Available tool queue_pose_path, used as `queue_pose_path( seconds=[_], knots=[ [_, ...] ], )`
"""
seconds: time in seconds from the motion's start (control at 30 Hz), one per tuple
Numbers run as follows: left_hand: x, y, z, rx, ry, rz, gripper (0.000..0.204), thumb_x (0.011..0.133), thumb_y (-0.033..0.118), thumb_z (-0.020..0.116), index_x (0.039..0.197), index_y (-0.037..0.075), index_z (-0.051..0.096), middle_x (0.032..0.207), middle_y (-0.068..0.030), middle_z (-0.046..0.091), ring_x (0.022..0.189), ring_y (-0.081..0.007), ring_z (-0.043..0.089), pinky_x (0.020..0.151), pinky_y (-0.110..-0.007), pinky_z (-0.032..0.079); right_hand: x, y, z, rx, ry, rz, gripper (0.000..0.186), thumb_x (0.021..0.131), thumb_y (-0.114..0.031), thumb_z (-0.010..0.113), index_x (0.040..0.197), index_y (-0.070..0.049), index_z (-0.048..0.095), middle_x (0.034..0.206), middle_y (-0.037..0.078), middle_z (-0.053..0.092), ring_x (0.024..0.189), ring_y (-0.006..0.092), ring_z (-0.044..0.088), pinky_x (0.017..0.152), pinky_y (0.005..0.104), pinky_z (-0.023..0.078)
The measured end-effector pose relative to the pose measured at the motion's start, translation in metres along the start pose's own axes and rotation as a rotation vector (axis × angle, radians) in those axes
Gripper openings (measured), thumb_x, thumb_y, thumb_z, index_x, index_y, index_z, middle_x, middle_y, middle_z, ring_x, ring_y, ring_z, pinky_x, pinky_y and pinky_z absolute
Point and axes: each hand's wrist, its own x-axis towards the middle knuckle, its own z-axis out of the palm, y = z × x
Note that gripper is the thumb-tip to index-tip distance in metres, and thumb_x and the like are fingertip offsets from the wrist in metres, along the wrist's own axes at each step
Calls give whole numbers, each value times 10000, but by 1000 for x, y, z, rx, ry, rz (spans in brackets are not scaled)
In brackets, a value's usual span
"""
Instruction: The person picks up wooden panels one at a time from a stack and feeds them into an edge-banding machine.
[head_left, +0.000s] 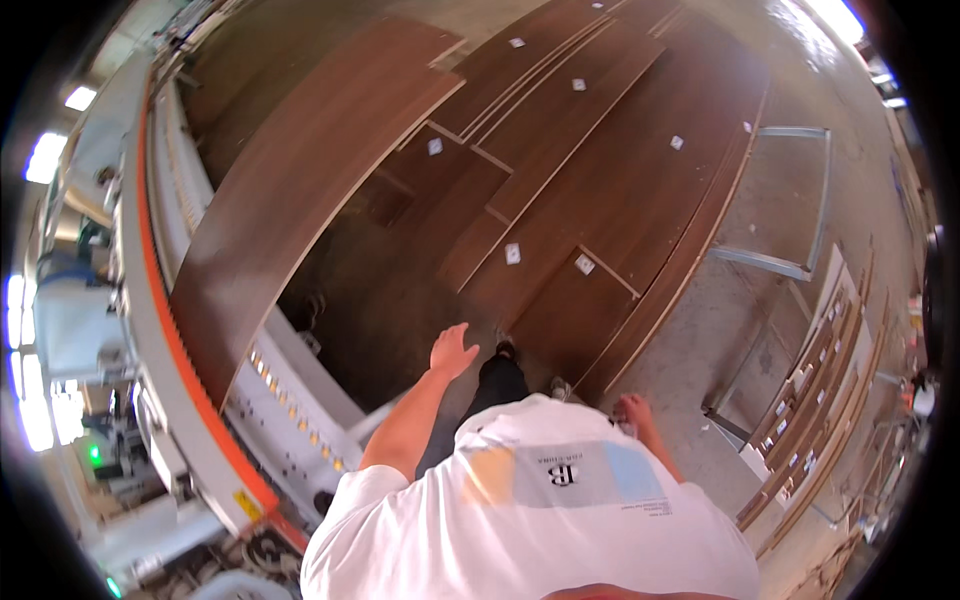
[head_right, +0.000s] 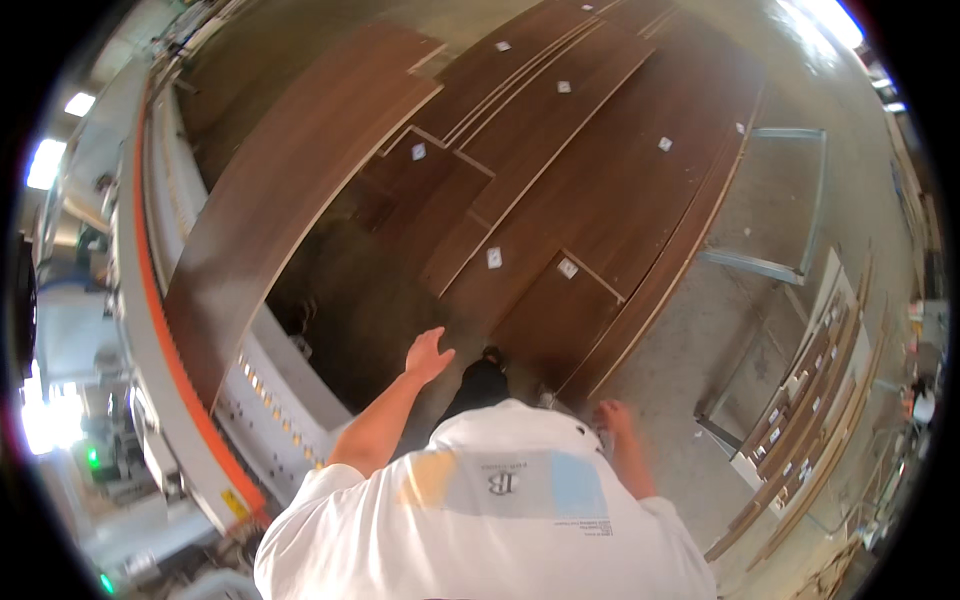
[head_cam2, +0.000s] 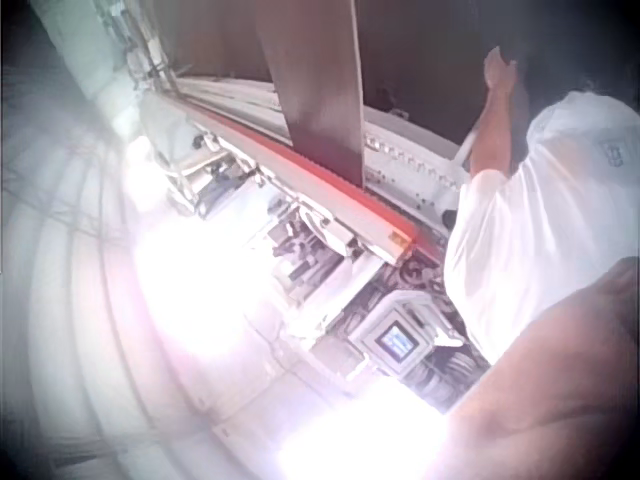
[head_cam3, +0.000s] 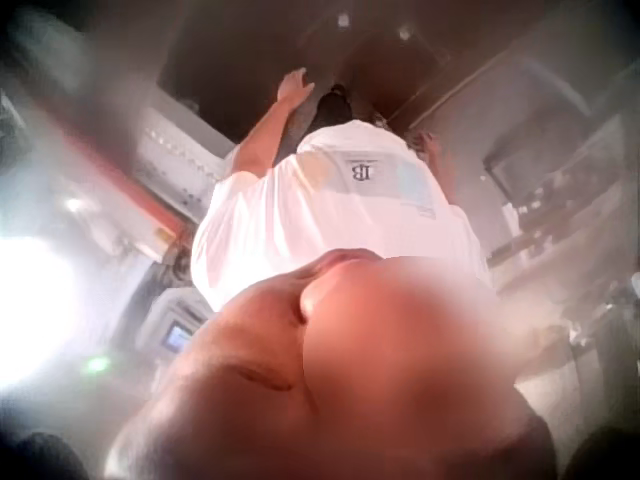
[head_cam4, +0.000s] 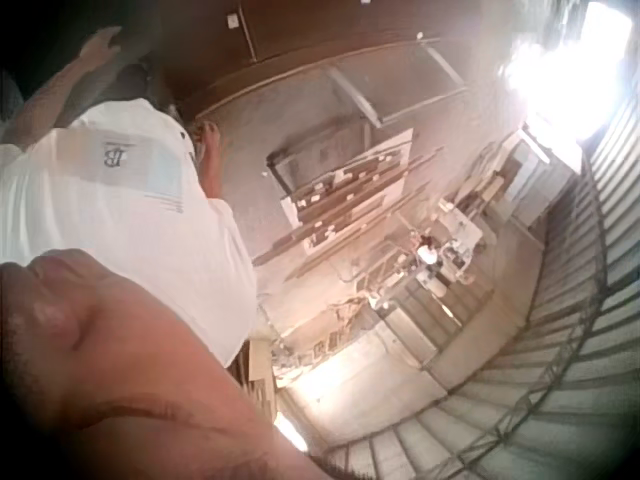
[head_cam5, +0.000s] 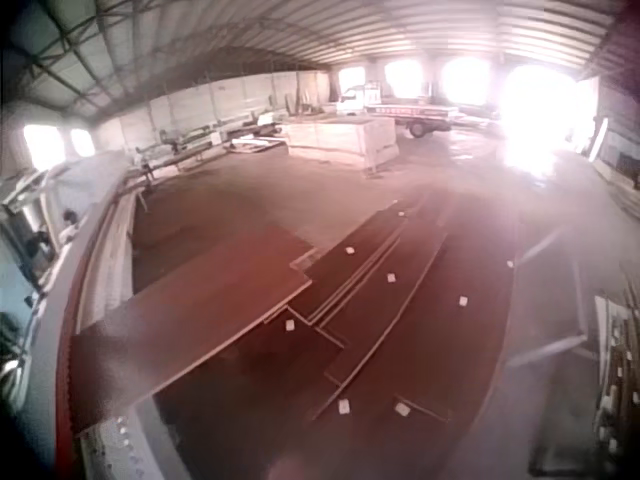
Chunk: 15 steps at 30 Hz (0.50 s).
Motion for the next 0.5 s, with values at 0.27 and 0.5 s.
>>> queue_pose_path(
  seconds=[0.27,0.5],
  knots=[
    [248,0,31,124,-271,85,746,829,383,708,1444,64,432,1448,-142,501,1356,-327,448,1125,-446,388,-109,-12,57,231,252,175,275,972,-287,635,1139,-71,608,948,121,727,781,236,707,622,375,562],
    [395,34,49,142,-70,13,948,769,410,799,1509,80,307,1567,-158,324,1457,-338,305,1174,-472,322,-216,-3,122,19,398,401,344,974,-285,628,1181,-10,615,1012,137,731,878,219,702,720,357,569]
  ],
)
